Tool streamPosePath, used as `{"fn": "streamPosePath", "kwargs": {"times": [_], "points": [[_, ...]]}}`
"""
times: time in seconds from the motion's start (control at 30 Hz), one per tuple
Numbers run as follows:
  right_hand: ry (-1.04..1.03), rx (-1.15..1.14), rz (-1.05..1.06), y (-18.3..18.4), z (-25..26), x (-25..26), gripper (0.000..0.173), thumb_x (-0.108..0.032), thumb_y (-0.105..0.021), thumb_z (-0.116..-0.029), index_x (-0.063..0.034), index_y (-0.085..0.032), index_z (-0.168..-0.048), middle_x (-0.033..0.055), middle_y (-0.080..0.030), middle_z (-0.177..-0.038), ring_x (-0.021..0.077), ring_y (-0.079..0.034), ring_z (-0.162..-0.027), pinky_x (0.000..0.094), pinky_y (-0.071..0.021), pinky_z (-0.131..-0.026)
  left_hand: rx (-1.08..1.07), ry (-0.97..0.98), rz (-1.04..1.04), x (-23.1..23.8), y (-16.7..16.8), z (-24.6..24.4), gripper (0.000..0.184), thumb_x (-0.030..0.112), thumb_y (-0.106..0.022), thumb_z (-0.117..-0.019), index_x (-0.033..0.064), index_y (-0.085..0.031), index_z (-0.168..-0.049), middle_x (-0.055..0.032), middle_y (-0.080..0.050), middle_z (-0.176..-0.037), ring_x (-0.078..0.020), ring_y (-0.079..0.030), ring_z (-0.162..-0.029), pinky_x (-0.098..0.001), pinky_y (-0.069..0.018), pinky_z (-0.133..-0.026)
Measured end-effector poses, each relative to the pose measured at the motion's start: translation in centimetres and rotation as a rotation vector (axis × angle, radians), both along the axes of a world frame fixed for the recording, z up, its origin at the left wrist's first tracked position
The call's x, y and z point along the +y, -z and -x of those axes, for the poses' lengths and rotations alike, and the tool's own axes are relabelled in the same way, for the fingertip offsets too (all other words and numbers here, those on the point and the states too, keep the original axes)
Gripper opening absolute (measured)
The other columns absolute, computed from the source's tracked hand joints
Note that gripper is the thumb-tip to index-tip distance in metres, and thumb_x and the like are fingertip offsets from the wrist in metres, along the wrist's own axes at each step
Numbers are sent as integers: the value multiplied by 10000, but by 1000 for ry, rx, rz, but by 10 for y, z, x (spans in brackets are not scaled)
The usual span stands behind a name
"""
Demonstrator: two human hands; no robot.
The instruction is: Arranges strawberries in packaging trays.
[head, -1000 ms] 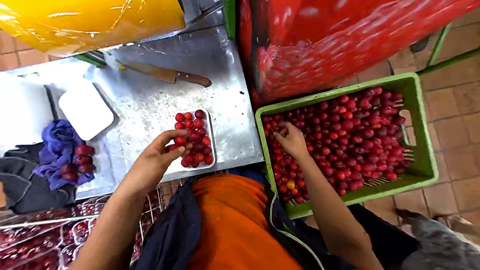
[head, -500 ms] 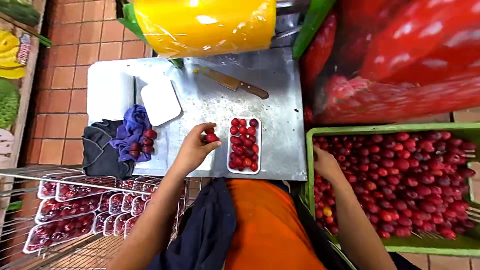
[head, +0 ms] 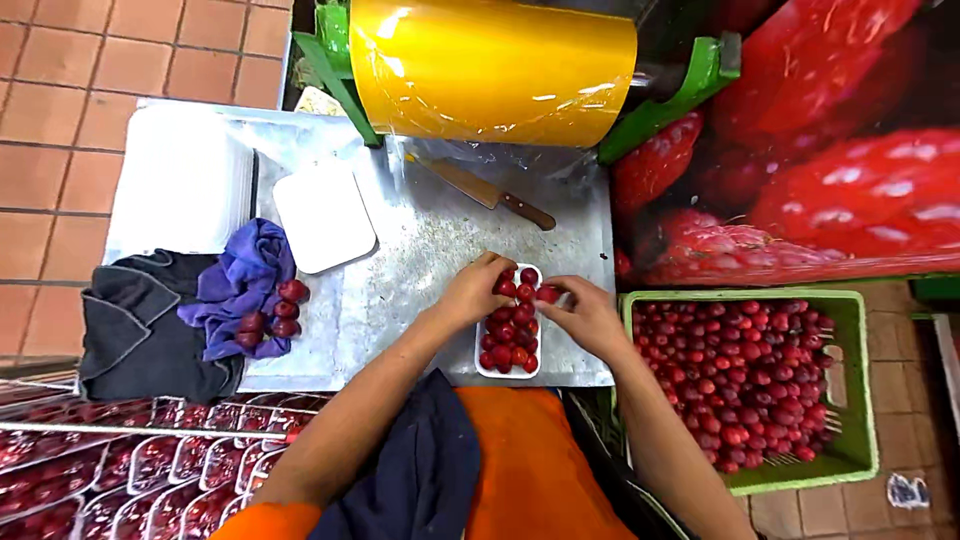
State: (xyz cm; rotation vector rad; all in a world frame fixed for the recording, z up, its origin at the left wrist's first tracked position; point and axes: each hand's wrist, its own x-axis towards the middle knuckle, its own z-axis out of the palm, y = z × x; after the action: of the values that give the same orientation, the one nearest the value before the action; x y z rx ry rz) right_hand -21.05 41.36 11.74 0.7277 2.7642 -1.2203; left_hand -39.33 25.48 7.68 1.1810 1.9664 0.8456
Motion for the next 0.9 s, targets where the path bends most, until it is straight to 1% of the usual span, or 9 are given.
{"fn": "streamPosePath", "kwargs": {"times": [0.13, 0.2, 0.23, 0.3, 0.4, 0.53, 0.63, 0.8, 0.9], "points": [[-146, -176, -14, 9, 28, -9, 332, -347, -748, -942, -139, -731, -1201, 73, -698, -966, 238, -669, -862, 506, -571, -792, -9, 14, -39, -8, 8, 1, 514, 230, -826, -871, 121, -646, -1340, -131, -629, -1344, -311, -627, -1199, -545, -505, -1045], [-78, -266, 142, -4, 31, -6, 337, -287, -745, -956, -106, -706, -1238, 94, -696, -897, 233, -647, -755, 468, -553, -706, -11, 31, -67, -13, 12, 1, 488, 218, -796, -901, 121, -641, -1353, -118, -630, -1365, -307, -612, -1246, -551, -477, -1080], [-12, -296, 244, -10, 31, -2, 332, -248, -732, -964, -93, -684, -1253, 113, -681, -910, 234, -621, -729, 443, -529, -664, -15, 30, -79, -15, 13, 1, 493, 218, -791, -906, 125, -635, -1363, -113, -626, -1378, -305, -605, -1259, -556, -471, -1085], [49, -308, 361, -20, 29, 8, 330, -110, -721, -934, -84, -639, -1253, 140, -655, -1069, 255, -646, -842, 454, -568, -717, -54, 7, -107, -17, 14, -1, 529, 196, -801, -891, 109, -620, -1380, -132, -609, -1403, -320, -601, -1268, -573, -473, -1083], [-37, -297, 205, -22, 40, 12, 350, 18, -721, -849, -95, -676, -1177, 135, -620, -1190, 265, -642, -1013, 475, -566, -828, -103, -15, -103, -19, 14, 2, 547, 205, -804, -890, 118, -609, -1393, -128, -584, -1431, -309, -581, -1296, -558, -471, -1093], [-184, -272, -106, -4, 68, 2, 304, -61, -696, -911, -64, -665, -1213, 155, -658, -1188, 299, -676, -1053, 511, -577, -912, -71, -13, -78, -18, 15, 6, 486, 237, -785, -912, 124, -634, -1361, -100, -611, -1395, -284, -600, -1257, -537, -476, -1084], [-252, -256, -164, 2, 74, 3, 277, -69, -666, -939, -79, -690, -1215, 142, -676, -1210, 305, -660, -1119, 518, -543, -982, -58, -37, -81, -17, 13, 5, 453, 242, -777, -920, 111, -648, -1333, -97, -608, -1392, -271, -604, -1253, -518, -489, -1081], [-266, -215, -97, 5, 72, 15, 197, -101, -670, -952, -91, -709, -1145, 107, -684, -1082, 248, -675, -920, 475, -574, -846, -86, -145, -160, -22, 14, -1, 351, 214, -658, -1004, 79, -648, -1328, -125, -616, -1370, -269, -636, -1191, -494, -518, -1039], [-247, -238, -59, 10, 74, 17, 209, -137, -710, -938, -75, -690, -1136, 123, -668, -1072, 262, -667, -908, 480, -570, -828, -58, -167, -154, -18, 12, -1, 311, 194, -581, -1043, 88, -649, -1327, -119, -630, -1357, -268, -637, -1194, -499, -510, -1046]]}}
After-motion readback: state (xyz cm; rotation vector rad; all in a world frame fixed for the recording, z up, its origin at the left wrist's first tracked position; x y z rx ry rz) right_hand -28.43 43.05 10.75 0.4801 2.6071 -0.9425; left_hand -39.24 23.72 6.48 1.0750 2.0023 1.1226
